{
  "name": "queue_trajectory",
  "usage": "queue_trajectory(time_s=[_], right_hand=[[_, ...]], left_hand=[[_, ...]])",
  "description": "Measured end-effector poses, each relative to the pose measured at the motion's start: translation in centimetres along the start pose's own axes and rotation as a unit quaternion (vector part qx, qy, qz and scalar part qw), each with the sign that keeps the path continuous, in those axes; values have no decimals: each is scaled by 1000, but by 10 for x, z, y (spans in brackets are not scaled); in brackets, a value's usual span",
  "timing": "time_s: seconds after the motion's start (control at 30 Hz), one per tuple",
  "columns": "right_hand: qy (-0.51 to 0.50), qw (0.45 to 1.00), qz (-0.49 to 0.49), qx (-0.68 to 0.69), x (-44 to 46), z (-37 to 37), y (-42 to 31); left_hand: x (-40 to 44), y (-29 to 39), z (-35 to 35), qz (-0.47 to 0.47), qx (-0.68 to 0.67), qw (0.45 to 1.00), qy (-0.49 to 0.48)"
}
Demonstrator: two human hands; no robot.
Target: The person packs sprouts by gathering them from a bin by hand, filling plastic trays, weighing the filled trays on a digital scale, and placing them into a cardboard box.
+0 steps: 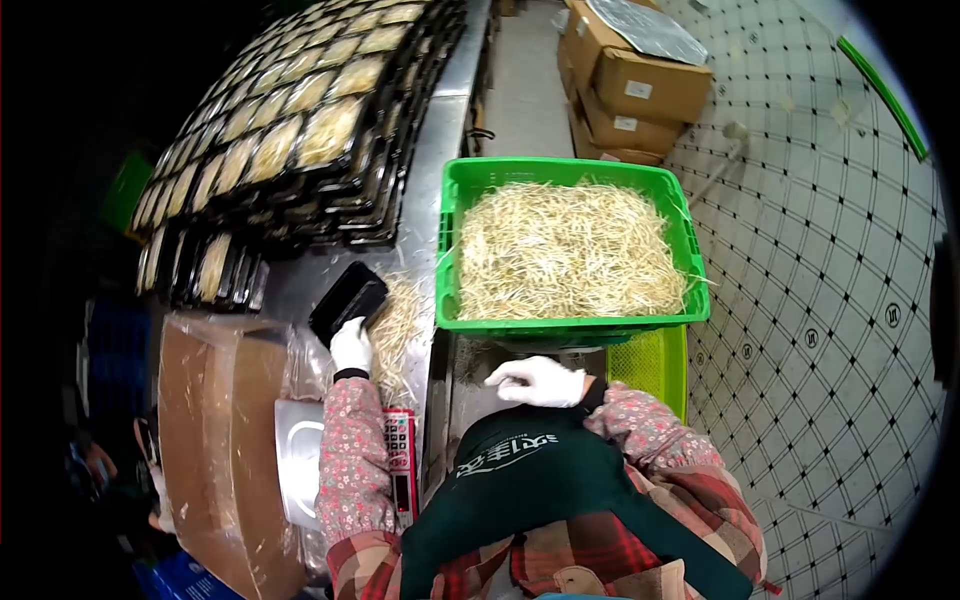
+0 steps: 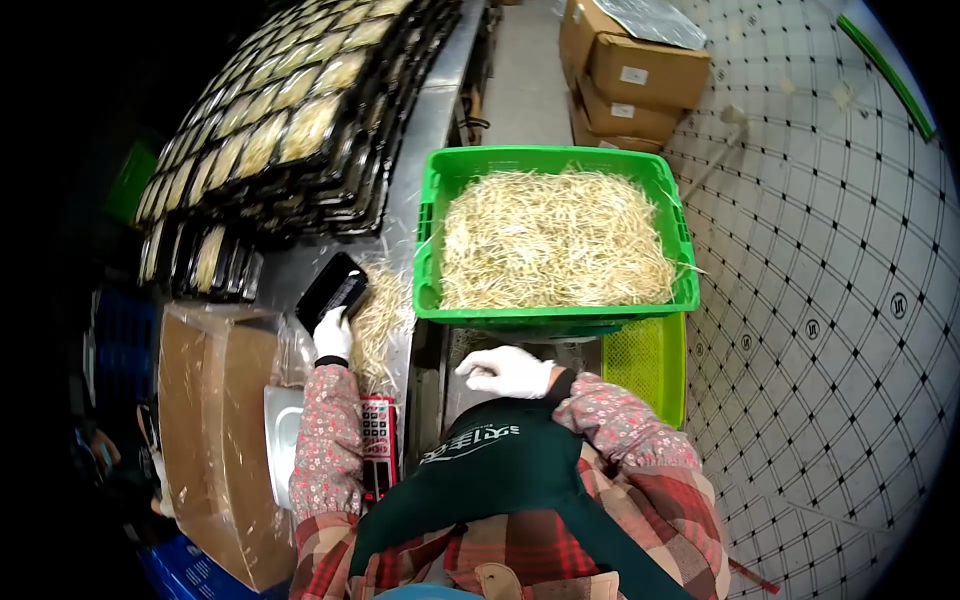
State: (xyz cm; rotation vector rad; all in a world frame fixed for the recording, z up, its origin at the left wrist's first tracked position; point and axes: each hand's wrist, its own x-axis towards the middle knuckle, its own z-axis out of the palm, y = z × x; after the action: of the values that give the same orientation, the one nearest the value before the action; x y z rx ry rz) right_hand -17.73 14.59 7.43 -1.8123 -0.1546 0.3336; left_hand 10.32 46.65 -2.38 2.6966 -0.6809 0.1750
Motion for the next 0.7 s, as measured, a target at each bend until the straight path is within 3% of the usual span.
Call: queue_trajectory(time_s=[0.03,0.1,0.17,0.23,0.3,0.43,0.5,0.57,0.63,0.67,0.7], right_hand=[[14,998,34,53,-20,-26,4],[95,992,48,69,-61,-85,18],[251,964,80,-28,-107,-148,35],[320,929,129,-135,-144,-205,41],[236,915,167,-283,-165,-249,72],[31,892,194,-406,-144,-276,111],[5,878,180,-444,-130,-271,133],[51,887,119,-444,-123,-269,154],[57,906,136,-397,-117,-278,172],[73,914,112,-382,-119,-287,176],[37,919,164,-357,-114,-299,163]], left_hand=[[10,-1,6,-1,32,999,-35],[16,38,-14,61,115,990,49],[34,117,-51,109,47,990,75],[40,189,-49,144,-194,970,7],[44,272,-31,170,-270,938,-133],[55,388,65,300,-291,836,-356],[58,418,108,332,-242,803,-431],[57,428,143,367,-180,812,-417],[62,446,142,340,-105,820,-449],[65,440,156,341,-173,814,-436],[74,450,139,270,-154,817,-485]])
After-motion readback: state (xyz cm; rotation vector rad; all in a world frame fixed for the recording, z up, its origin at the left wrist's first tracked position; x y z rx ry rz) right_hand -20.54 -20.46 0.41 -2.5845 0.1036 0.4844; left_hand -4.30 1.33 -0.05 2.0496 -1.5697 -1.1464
